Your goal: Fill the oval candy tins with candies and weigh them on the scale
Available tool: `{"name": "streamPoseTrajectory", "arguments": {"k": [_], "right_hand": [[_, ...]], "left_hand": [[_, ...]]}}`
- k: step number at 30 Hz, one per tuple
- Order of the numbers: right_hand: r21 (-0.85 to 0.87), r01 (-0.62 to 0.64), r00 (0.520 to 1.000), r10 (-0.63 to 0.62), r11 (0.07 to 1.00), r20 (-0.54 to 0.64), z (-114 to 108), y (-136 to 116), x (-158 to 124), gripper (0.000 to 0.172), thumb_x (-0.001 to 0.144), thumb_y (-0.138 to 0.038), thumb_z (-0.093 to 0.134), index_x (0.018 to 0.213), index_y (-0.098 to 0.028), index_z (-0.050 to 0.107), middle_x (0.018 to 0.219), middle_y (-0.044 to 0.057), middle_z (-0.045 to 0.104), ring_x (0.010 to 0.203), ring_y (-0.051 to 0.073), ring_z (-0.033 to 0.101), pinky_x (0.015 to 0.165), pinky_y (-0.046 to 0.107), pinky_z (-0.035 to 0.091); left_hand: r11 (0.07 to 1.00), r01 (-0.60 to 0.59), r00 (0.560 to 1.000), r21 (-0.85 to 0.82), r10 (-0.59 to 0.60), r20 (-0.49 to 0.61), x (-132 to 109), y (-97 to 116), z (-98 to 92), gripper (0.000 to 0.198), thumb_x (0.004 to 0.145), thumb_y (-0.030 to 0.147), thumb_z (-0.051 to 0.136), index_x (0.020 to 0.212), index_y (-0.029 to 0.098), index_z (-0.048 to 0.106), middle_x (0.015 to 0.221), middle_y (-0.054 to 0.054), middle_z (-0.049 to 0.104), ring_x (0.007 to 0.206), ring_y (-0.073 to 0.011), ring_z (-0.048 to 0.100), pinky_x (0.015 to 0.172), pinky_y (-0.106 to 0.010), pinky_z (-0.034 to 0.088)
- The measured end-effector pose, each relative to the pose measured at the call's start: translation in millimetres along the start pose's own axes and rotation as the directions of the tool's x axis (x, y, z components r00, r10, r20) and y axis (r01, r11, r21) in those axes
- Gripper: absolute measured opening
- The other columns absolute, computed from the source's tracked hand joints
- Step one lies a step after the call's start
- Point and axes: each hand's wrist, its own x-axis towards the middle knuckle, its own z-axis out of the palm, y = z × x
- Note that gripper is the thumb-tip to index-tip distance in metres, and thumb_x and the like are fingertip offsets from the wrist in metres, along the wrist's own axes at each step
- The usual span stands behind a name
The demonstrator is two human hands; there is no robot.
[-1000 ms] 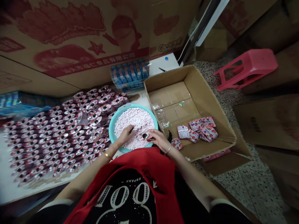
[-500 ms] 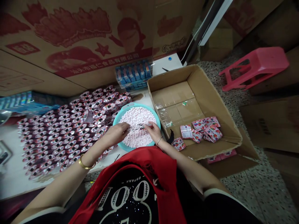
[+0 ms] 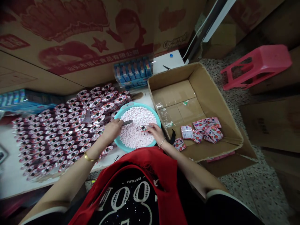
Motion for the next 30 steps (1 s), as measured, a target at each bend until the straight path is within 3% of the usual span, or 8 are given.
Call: {"name": "streamPoseTrajectory", "arguments": {"k": [3,6,9,11,15,21,25,30], "right_hand": [[0.000,-0.057,0.997,0.057,0.998,0.048,-2.1,-2.9,-9.0,0.043,0.061,-0.045,0.078,0.094,-0.020,0.067,0.089,0.001,0.066,0.076,0.014,0.063,0.074,0.028,0.051],[-0.011,-0.098,0.992,0.099,0.995,0.074,-4.0,-4.4,-16.4,0.040,0.061,-0.041,0.080,0.093,-0.020,0.069,0.085,0.001,0.067,0.072,0.014,0.063,0.071,0.028,0.051],[-0.012,-0.125,0.989,0.125,0.992,0.082,-5.1,-4.8,-19.8,0.038,0.061,-0.039,0.080,0.092,-0.020,0.069,0.085,0.001,0.067,0.072,0.014,0.064,0.071,0.028,0.051],[-0.002,-0.136,0.987,0.136,0.991,0.082,-5.5,-4.8,-20.2,0.037,0.061,-0.038,0.080,0.091,-0.020,0.070,0.086,0.001,0.068,0.073,0.014,0.064,0.071,0.028,0.051],[0.035,-0.143,0.987,0.140,0.989,0.078,-5.5,-4.1,-18.7,0.035,0.061,-0.040,0.080,0.088,-0.020,0.068,0.085,0.002,0.068,0.073,0.014,0.064,0.073,0.029,0.052],[0.100,-0.103,0.994,0.098,0.990,0.045,0.8,-4.3,-11.0,0.037,0.061,-0.045,0.078,0.085,-0.021,0.063,0.081,0.000,0.065,0.075,0.014,0.063,0.076,0.029,0.052],[0.117,-0.059,0.998,0.056,0.991,0.023,8.2,-2.9,-3.0,0.040,0.060,-0.046,0.079,0.087,-0.021,0.062,0.083,-0.001,0.064,0.077,0.013,0.063,0.077,0.028,0.051],[0.102,-0.023,1.000,0.023,0.995,-0.004,15.3,3.7,3.7,0.047,0.055,-0.043,0.081,0.093,-0.021,0.064,0.083,-0.001,0.062,0.075,0.013,0.060,0.076,0.029,0.051]], "left_hand": [[0.996,-0.018,0.999,-0.088,0.021,0.034,24.3,-1.3,41.9,0.023,0.086,0.009,0.040,0.098,0.014,0.060,0.102,-0.014,0.060,0.100,-0.0253,0.057,0.085,-0.037,0.046],[0.978,-0.077,0.996,-0.192,0.083,0.023,47.3,20.3,75.7,0.025,0.084,0.011,0.045,0.104,0.017,0.059,0.108,-0.011,0.061,0.104,-0.0219,0.056,0.091,-0.033,0.045],[0.950,-0.119,0.993,-0.290,0.120,-0.015,60.2,37.6,92.9,0.031,0.083,0.010,0.044,0.110,0.016,0.057,0.113,-0.010,0.061,0.105,-0.0191,0.056,0.094,-0.031,0.043],[0.928,-0.143,0.990,-0.344,0.139,-0.035,60.4,37.4,94.4,0.030,0.083,0.012,0.045,0.110,0.015,0.056,0.110,-0.009,0.062,0.100,-0.0179,0.057,0.091,-0.030,0.045],[0.888,-0.200,0.980,-0.414,0.187,-0.072,43.9,15.0,76.2,0.022,0.086,0.022,0.047,0.105,0.015,0.056,0.097,-0.006,0.063,0.087,-0.0160,0.057,0.081,-0.028,0.047],[0.861,-0.289,0.957,-0.419,0.266,-0.113,3.8,-13.6,19.4,0.021,0.088,0.029,0.049,0.104,0.017,0.056,0.099,-0.006,0.061,0.090,-0.0161,0.056,0.083,-0.028,0.045],[0.906,-0.331,0.941,-0.264,0.337,-0.025,-14.3,-4.7,-11.7,0.020,0.089,0.027,0.047,0.103,0.019,0.058,0.097,-0.007,0.061,0.089,-0.0178,0.057,0.081,-0.030,0.045],[0.970,-0.240,0.968,0.030,0.237,0.086,-22.2,33.0,-32.2,0.020,0.090,0.016,0.041,0.095,0.017,0.060,0.092,-0.010,0.060,0.088,-0.0201,0.057,0.080,-0.032,0.046]]}}
